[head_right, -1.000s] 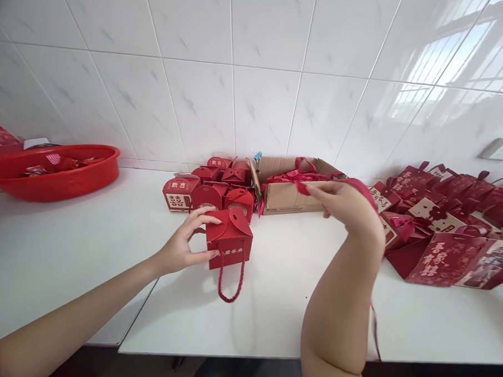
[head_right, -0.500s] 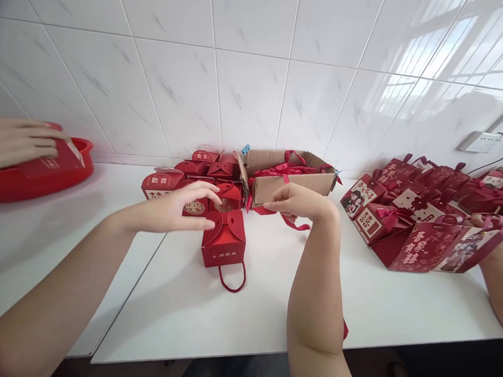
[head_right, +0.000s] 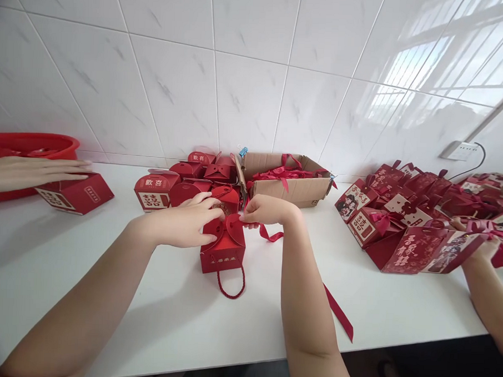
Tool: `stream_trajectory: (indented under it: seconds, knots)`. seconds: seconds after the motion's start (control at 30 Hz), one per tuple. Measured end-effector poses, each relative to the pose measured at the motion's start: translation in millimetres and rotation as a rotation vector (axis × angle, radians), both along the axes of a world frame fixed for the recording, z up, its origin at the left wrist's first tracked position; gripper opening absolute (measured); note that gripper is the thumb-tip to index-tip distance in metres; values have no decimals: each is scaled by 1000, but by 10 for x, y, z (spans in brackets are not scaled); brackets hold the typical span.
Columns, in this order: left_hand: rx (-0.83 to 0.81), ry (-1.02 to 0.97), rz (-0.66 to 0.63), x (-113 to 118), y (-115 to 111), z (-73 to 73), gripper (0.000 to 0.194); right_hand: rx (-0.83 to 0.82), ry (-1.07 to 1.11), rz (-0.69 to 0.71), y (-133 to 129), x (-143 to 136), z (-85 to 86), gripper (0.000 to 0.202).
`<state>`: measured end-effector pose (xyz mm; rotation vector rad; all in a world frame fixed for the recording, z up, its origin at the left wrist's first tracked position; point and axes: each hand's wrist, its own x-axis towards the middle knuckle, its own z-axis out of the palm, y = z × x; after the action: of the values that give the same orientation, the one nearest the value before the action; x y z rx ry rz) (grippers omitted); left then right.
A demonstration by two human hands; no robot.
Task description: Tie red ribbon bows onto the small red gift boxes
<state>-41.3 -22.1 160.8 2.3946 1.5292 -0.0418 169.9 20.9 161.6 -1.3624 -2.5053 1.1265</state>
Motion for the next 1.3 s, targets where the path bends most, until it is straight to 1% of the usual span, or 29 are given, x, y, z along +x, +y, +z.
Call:
stream_trajectory:
  seconds: [0.17,0.3,0.43,0.53,0.67,0.77,0.9,1.0,1.17,1.3]
  knots:
    - [-41,2,-21,31,17,21,27,16,-58,-47,15,-12,-14,26]
    - [-57,25,-36,38,55,18,29,27,-59,-19,29,-48,-42,26]
    - [-35,-60,-68,13,93,6,27,27,-53,27,38,-109,-66,27]
    - [-18,-98,-107,9,131,-23,29,36,-49,31,53,-98,-76,27]
    - [41,-157,-167,45,199,-102,29,24,-25,-10,67,-6,-75,31]
    - [70,-188,-158,74,238,-168,28,37,-23,-47,62,37,-63,34]
    - [90,-259,-153,102,254,-216,22,39,-12,-51,44,20,-45,33]
    - [93,-285,-153,128,249,-220,19,29,-10,-40,29,3,-35,32]
    - [94,-256,-149,180,247,-217,11,53,-27,-36,18,20,-35,37]
    - [98,-242,-168,192,260,-222,8,62,-38,-30,28,45,-46,40]
